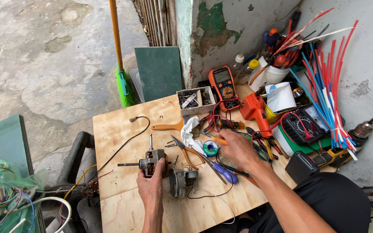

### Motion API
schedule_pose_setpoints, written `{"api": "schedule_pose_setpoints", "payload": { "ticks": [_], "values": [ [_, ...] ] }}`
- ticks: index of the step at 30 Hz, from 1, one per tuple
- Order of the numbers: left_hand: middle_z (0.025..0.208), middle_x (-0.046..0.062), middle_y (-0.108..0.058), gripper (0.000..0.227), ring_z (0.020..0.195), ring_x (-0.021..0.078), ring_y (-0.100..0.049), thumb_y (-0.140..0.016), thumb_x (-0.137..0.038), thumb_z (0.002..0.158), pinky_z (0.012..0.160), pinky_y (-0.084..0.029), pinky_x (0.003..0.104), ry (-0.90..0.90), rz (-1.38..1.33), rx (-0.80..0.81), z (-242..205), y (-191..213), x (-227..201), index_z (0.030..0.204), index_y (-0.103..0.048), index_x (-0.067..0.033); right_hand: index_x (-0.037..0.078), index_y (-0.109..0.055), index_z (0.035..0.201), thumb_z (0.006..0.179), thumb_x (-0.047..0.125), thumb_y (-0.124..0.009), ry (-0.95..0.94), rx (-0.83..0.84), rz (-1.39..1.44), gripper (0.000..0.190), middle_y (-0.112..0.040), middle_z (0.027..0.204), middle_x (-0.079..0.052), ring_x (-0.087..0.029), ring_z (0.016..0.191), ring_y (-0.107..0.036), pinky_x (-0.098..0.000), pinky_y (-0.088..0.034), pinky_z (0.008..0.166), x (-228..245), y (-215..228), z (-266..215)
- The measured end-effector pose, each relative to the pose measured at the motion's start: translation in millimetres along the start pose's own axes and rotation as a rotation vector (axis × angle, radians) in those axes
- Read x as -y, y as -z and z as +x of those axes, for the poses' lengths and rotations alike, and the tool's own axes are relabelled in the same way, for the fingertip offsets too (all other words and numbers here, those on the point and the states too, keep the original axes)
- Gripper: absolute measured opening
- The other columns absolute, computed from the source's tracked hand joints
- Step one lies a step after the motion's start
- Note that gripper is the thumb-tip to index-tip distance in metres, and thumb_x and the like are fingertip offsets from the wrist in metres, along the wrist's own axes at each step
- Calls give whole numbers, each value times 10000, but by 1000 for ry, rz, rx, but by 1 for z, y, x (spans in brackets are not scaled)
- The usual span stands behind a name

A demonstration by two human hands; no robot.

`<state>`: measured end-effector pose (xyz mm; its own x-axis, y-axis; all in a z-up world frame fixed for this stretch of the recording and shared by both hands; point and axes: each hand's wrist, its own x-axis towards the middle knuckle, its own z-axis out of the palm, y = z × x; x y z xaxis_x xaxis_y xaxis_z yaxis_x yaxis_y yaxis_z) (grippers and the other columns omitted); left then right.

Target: The person disassembles a small electrical component on a cluttered workbench using a screwdriver and pliers. They remove screws, separate the housing, and manipulate internal parts and wires throughout the clip.

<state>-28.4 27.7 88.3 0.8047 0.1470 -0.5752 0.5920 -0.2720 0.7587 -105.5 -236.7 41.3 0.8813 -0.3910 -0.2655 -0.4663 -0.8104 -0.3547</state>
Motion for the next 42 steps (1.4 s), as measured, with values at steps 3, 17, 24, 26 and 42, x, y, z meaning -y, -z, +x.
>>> {"api": "schedule_pose_setpoints", "payload": {
  "ticks": [3,17,24,26,42],
  "values": [
    [1319,111,-628,779,1219,274,-614,-710,-598,704,1038,-459,402,-9,48,1,0,0,0,1310,-660,-112,139,-581,1064,1061,160,-625,15,-60,546,48,-595,810,-20,-87,471,-484,-166,-432,341,41,36,2],
    [1363,63,-638,810,1259,223,-626,-759,-594,659,1094,-461,356,25,29,63,14,9,5,1340,-664,-167,0,-620,947,925,118,-714,-120,117,1491,152,-781,951,-236,-59,424,-424,-150,-198,320,112,22,72],
    [1250,85,-677,746,1133,229,-670,-789,-560,673,991,-508,349,-7,27,66,13,8,5,1268,-695,-120,44,-555,932,928,75,-714,-298,26,1443,162,-771,892,-213,-61,423,-417,-165,-223,301,117,22,87],
    [1258,99,-654,792,1133,240,-660,-798,-577,660,987,-519,355,-15,50,59,15,6,6,1277,-670,-98,10,-663,1017,943,71,-700,-324,-7,1392,102,-781,903,-191,-57,426,-439,-161,-260,311,124,32,84],
    [1331,72,-710,1059,1195,189,-697,-855,-401,586,1018,-498,323,-116,61,92,22,-13,19,1524,-416,-179,-38,-727,961,961,310,-572,-189,-140,1289,381,-723,902,-146,-187,796,-650,-315,-579,708,134,80,6]
  ]
}}
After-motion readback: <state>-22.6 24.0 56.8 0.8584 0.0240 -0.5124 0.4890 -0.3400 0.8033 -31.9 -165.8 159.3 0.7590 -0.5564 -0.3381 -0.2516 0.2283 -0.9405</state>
